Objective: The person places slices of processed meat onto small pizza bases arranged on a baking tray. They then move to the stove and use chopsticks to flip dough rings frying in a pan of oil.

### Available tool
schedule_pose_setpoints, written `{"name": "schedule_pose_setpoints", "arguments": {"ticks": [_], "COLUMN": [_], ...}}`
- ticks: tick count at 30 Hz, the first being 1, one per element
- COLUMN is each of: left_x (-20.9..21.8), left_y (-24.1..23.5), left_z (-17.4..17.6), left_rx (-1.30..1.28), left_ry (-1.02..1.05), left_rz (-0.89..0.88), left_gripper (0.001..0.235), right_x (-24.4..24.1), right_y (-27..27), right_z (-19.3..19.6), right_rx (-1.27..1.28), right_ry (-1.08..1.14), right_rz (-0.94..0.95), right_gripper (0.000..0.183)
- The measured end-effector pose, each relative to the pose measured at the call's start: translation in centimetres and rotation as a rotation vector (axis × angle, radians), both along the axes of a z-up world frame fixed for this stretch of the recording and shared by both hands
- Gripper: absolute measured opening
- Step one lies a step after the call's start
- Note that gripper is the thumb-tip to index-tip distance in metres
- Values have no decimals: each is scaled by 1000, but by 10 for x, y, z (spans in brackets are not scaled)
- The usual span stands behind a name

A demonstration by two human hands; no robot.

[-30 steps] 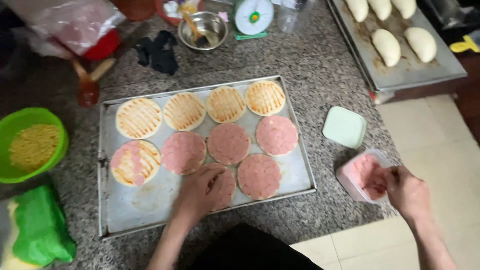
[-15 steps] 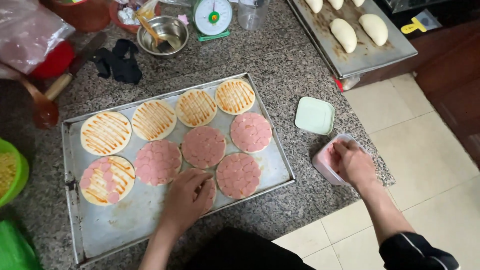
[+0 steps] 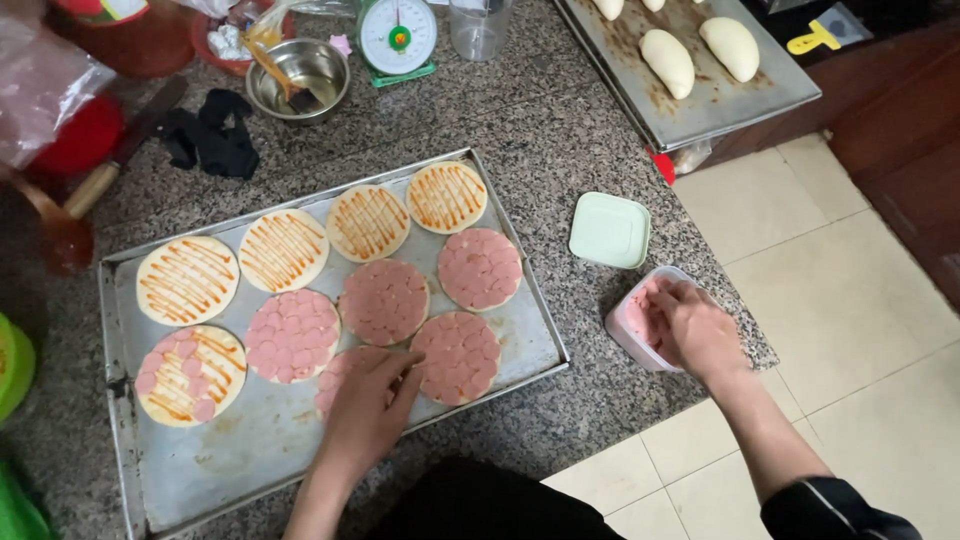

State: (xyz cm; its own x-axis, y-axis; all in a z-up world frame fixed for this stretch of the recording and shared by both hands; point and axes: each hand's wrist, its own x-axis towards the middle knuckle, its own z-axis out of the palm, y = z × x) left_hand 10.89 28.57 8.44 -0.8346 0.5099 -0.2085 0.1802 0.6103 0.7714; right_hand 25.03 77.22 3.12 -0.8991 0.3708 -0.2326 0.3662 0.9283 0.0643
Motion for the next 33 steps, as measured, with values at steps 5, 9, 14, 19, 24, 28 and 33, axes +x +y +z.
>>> {"name": "schedule_pose_setpoints", "arguments": {"ticks": [5, 9, 14, 19, 24, 28, 33], "left_x": [-1, -2, 0, 2, -4, -7, -6], "left_y": [9, 9, 18, 25, -3, -55, -115], "left_z": [6, 7, 17, 35, 14, -24, -47], "left_rx": [9, -8, 84, 150, 262, 228, 357], "left_ry": [14, 2, -28, 89, 363, 372, 253], "left_rz": [3, 23, 24, 3, 32, 168, 272], "left_gripper": [43, 44, 39, 35, 31, 18, 27], "right_x": [8, 11, -9, -52, -96, -123, -147], "right_y": [13, 1, -35, -152, -286, -346, -401], "right_z": [-21, 5, 46, 18, -5, -6, -17], "right_rx": [257, -85, -796, -1143, -1327, -1454, -1490], "right_ry": [204, 383, 559, 422, 287, 179, 78], "right_rz": [148, -27, -414, -232, -74, -27, -10], "right_gripper": [45, 40, 13, 19, 10, 5, 4]}}
